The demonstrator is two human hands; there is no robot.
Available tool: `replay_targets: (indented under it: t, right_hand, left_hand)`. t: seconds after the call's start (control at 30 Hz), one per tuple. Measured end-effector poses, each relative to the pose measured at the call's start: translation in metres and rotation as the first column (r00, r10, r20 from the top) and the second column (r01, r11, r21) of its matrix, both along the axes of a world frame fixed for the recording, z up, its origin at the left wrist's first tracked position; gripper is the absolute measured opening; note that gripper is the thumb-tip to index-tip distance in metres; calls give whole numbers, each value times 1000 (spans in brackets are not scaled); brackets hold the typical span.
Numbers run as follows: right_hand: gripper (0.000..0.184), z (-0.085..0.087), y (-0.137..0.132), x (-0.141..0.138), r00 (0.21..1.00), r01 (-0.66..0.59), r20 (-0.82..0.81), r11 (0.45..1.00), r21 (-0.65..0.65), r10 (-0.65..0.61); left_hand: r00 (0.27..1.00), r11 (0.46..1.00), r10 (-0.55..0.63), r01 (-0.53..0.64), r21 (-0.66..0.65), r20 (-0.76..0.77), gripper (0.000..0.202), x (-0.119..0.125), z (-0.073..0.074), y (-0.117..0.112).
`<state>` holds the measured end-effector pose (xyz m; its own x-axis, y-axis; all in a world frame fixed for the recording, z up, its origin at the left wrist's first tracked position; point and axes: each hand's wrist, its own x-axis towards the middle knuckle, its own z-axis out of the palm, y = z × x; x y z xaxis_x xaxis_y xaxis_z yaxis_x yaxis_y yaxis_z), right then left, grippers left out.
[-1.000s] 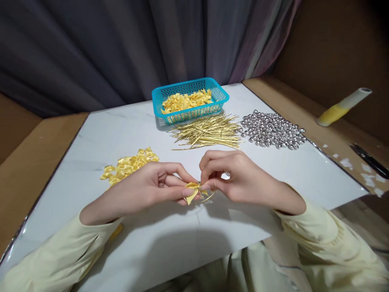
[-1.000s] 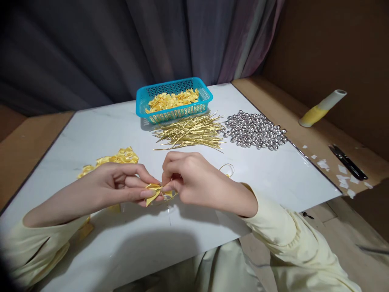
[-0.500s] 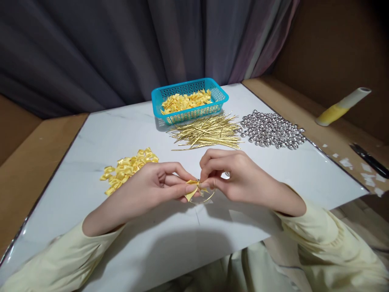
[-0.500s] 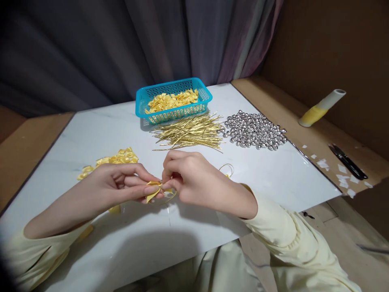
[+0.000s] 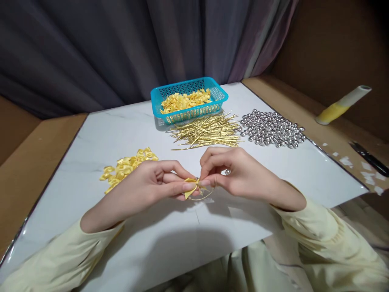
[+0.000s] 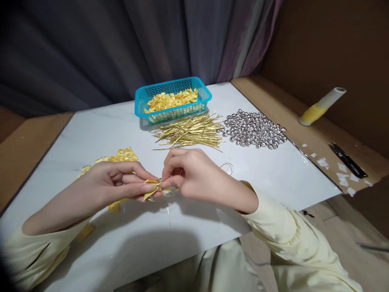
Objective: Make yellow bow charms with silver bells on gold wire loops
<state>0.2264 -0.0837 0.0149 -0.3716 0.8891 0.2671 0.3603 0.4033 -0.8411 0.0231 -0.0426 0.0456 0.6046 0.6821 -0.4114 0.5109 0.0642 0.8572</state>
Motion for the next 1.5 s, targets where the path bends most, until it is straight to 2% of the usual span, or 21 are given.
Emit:
replay_targets:
  t: [0.2, 0.63, 0.77, 0.9, 1.0, 1.17, 1.23, 1.3, 1.4, 1.5]
  right_hand:
    - [11, 0, -1, 0, 1000, 13, -4, 1000, 9, -13]
    - [19, -2, -2, -1, 999, 39, 16, 999, 17, -40]
    - [13, -1, -1, 1, 998, 59, -13, 998, -7, -59]
    - [31, -2, 0, 1, 990, 79, -111, 994, -80, -88]
    - [36, -2, 1, 1, 979, 64, -187, 990, -126, -87]
    - [20, -5, 7, 7, 958, 79, -251, 971, -227, -137]
    - [15, -9, 10, 8, 972, 25, -221, 968, -251, -82]
    - [21, -12, 12, 5, 977, -128, -197, 954, -271, 75]
    - [32, -12, 8, -5, 932, -344, -227, 888, -305, 283]
    - [18, -9, 1, -13, 889, -445, -298, 811, -380, 348]
  left_hand:
    - [1000, 1000, 1, -1, -12, 22, 9, 2, 2, 0]
    - [999, 995, -5, 10, 103, -43, 19, -1, -2, -3]
    - [998, 989, 57, -53, 135, -28, 17, 0, 2, -1]
    - [992, 976, 122, -117, 186, -14, 15, -2, 8, -1]
    - [987, 956, 158, -155, 251, 8, 16, -3, 13, -5]
    - [968, 922, 241, -252, 295, 75, 18, -5, 24, -12]
    - [962, 907, 255, -274, 320, 100, 18, -8, 28, -14]
    - [967, 904, 225, -253, 344, 121, 18, -11, 31, -14]
    - [971, 898, 194, -234, 374, 141, 19, -15, 34, -15]
    - [961, 874, 222, -270, 404, 162, 22, -18, 35, -17]
